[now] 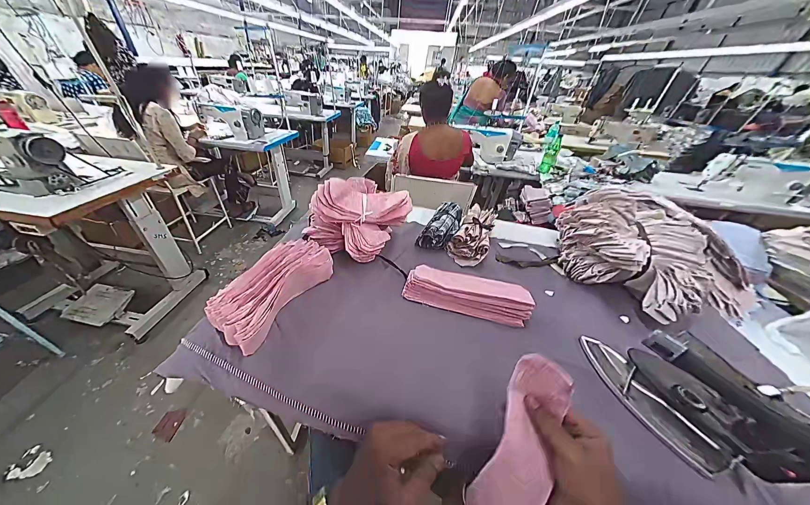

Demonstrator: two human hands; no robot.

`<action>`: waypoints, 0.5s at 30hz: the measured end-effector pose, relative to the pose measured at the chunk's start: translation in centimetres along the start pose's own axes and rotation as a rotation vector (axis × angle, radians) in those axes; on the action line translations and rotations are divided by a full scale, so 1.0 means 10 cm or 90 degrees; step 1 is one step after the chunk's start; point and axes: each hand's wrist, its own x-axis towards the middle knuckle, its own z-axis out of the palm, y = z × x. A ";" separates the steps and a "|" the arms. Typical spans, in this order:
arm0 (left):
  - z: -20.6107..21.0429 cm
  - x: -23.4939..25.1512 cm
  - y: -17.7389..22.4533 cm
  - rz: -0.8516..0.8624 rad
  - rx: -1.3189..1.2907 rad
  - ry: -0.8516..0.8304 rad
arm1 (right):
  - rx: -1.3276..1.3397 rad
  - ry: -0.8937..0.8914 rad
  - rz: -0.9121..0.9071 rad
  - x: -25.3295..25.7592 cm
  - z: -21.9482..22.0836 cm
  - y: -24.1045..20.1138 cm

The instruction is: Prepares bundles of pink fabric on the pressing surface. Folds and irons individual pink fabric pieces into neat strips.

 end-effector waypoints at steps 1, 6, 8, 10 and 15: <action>-0.09 -0.15 -0.15 -0.006 0.023 -0.026 | 0.002 0.021 0.017 0.14 -0.03 -0.03; -0.38 -0.60 -0.48 -0.256 0.292 -0.224 | -0.004 0.015 0.116 0.89 -0.11 -0.08; -0.51 -0.69 -0.66 -0.468 0.349 -0.252 | -0.013 -0.058 0.103 1.00 -0.19 -0.06; -0.68 -0.73 -0.75 -0.601 0.297 -0.184 | -0.083 -0.112 0.043 0.96 -0.25 -0.07; -1.27 0.48 0.34 -0.973 0.279 -0.603 | -0.425 -0.127 -0.243 0.74 -0.54 0.19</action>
